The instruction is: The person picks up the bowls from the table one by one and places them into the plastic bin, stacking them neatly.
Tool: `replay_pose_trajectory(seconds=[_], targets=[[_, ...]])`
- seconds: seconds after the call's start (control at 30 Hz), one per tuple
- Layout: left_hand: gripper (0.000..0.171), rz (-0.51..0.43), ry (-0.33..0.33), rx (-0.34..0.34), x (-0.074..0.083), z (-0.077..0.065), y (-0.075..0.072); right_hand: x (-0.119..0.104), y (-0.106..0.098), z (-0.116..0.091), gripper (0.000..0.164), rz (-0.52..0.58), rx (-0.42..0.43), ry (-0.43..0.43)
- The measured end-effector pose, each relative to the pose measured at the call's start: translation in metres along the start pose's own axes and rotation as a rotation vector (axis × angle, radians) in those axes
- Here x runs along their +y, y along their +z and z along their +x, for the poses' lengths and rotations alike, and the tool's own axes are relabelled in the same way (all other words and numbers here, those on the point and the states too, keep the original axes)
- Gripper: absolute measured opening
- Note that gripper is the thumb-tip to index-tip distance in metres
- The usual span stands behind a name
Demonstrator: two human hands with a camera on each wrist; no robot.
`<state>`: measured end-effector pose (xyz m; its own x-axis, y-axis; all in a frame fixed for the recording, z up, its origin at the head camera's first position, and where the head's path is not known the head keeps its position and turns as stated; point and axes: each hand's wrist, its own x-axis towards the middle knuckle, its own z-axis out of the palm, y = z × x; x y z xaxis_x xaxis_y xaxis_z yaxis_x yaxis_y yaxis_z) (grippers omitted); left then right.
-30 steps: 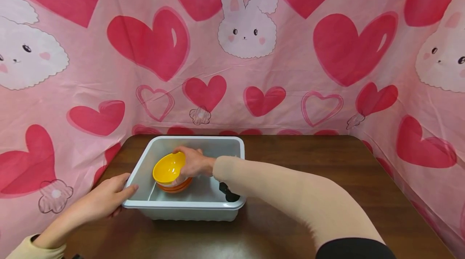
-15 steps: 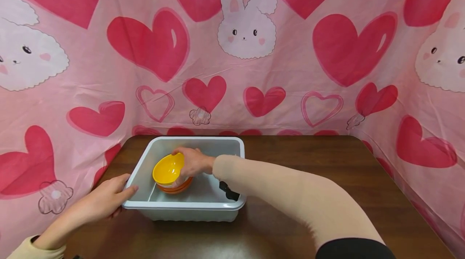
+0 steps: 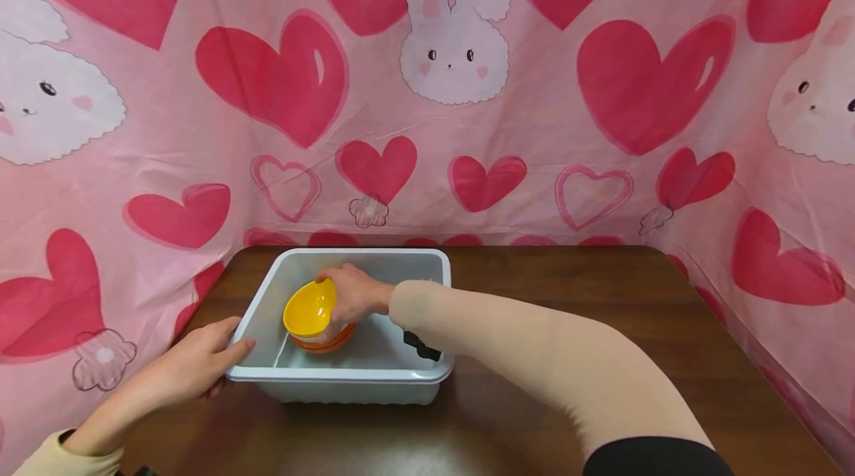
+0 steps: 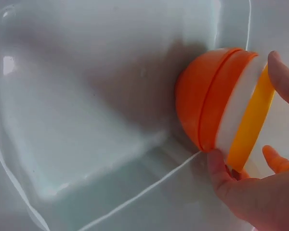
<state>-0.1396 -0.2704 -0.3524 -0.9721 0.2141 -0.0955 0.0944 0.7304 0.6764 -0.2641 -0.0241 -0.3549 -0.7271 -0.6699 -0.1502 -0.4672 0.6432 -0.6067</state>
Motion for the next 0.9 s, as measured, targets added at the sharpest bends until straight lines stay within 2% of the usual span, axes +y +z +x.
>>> replay_pose_trajectory(seconds=[0.2, 0.5, 0.7, 0.8, 0.9], targets=[[0.025, 0.003, -0.001, -0.004, 0.001, 0.000, 0.000, -0.005, -0.001, -0.003, 0.093, -0.045, 0.010, -0.001], [0.025, 0.002, -0.007, -0.002, 0.000, 0.001, 0.001, -0.007, -0.004, -0.006, 0.104, -0.029, -0.011, 0.039], [0.024, 0.007, -0.006, -0.004, -0.002, 0.001, 0.000, -0.018, -0.022, -0.013, 0.116, -0.071, -0.054, 0.054], [0.026, 0.015, -0.005, -0.004, -0.003, 0.002, -0.001, -0.027, -0.036, -0.025, 0.112, -0.063, -0.046, 0.082], [0.034, 0.009, -0.024, -0.007, -0.003, 0.003, -0.005, -0.038, -0.049, -0.046, 0.097, -0.055, -0.003, 0.103]])
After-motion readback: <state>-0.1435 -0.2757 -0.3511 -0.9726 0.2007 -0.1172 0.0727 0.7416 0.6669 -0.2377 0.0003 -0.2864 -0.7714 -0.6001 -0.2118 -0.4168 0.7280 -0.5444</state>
